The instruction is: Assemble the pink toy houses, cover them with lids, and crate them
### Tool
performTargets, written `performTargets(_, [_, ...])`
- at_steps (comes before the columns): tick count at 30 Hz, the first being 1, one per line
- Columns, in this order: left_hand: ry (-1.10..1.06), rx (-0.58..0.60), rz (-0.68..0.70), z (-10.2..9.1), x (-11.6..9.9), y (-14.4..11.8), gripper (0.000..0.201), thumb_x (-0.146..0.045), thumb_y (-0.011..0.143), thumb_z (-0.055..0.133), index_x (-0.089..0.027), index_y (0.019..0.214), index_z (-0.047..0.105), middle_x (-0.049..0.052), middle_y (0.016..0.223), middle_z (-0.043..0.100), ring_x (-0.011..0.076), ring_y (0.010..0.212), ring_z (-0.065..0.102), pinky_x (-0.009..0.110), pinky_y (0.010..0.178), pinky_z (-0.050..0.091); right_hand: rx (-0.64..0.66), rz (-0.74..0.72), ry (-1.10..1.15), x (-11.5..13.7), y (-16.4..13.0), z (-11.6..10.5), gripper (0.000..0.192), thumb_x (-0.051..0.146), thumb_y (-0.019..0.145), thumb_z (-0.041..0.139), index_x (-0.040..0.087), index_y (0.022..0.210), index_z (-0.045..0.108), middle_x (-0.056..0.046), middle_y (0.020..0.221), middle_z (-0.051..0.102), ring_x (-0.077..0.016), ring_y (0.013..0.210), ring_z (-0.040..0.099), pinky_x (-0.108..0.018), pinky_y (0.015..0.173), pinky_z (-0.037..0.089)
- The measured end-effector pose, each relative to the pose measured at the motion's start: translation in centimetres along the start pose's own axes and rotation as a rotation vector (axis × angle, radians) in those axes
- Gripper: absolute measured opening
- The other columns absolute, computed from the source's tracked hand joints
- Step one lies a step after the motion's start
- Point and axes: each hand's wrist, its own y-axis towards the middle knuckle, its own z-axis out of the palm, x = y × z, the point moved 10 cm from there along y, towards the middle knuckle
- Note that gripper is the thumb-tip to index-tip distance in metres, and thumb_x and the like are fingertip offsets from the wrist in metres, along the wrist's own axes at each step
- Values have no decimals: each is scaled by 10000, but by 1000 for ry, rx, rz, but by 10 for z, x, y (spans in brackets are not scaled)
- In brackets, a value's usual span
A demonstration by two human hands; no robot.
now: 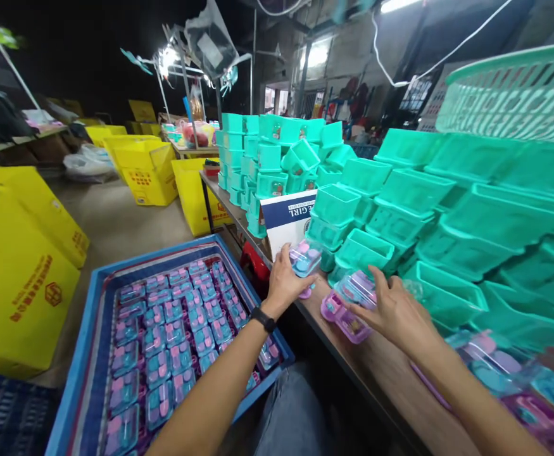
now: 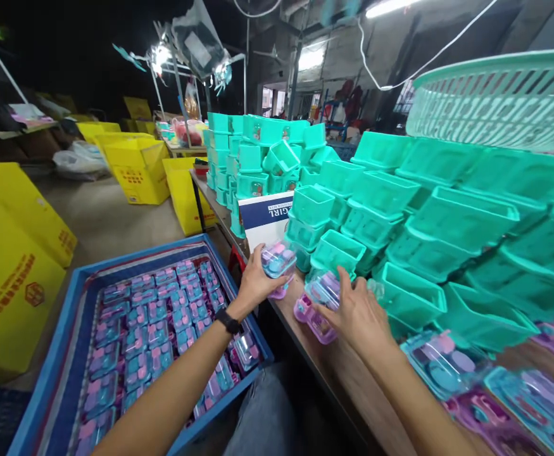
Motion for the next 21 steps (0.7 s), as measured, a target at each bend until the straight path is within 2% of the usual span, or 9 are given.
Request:
performTargets(2, [32,-29,-19,-7,-6,-19,1042,-287,658,909,-172,1511,321,208,1459,494,380,1364,500,515,1139,415,-10,113,-4,-7,-8,1,950,650,922,564,79,1600,222,-307,1245,596,-443,990,703,-516,784,559])
performTargets(4, [47,-36,-10,-10,-16,-36,991,-289,682,897,-197,1507,356,184,1471,502,361,1371,496,488,1144,415,22,99,48,-9,-13,8,1014,662,909,570,86,1624,139,-350,1411,504,-482,1189,631,-542,889,539])
performTargets(6, [30,-20,-7,-10,-26,-46,903,-336,721,874,-232,1492,413,148,1452,541,355,1345,517,486,1134,419,79,4,119,-7,-17,16,1018,596,872,645,93,1620,173,-309,1449,512,-450,1322,550,-515,996,504])
performTargets(8, [-61,28,-74,-7,-26,-48,871,-407,714,879,-258,1470,473,120,1422,582,361,1320,532,496,1144,396,125,-27,150,-9,-21,19,966,526,862,669,100,1608,229,-246,1334,628,-404,1270,601,-477,1004,506])
performTargets(10, [-185,81,-196,-4,-16,-44,781,-496,736,851,-244,1414,554,117,1360,635,357,1284,560,492,1147,385,143,41,127,-14,-25,16,931,514,874,663,67,1589,269,-224,1194,697,-393,1128,677,-462,943,532])
performTargets(13, [-321,158,-340,2,-3,-34,565,-618,908,621,-203,1290,663,126,1246,703,323,1209,620,461,1101,433,112,163,64,-10,-32,3,908,561,902,628,-6,1543,323,-257,1110,709,-415,1032,700,-478,854,555])
performTargets(16, [-415,279,-424,14,1,-30,577,-649,962,495,-211,1294,670,115,1251,717,304,1182,645,428,1022,502,68,241,78,-5,-35,-1,917,626,911,581,9,1540,329,-273,1114,696,-444,1030,693,-517,808,565])
performTargets(18, [-463,365,-488,22,2,-33,620,-686,946,489,-236,1346,636,107,1276,712,308,1173,654,431,970,534,41,272,181,-9,-37,3,998,689,862,597,26,1553,317,-294,1209,663,-467,1104,663,-553,849,559])
performTargets(21, [-459,454,-613,27,8,-41,727,-757,891,511,-254,1413,569,138,1344,670,374,1202,629,529,940,538,117,227,596,-13,-38,24,1065,773,771,610,88,1549,366,-260,1387,595,-426,1175,639,-498,877,584])
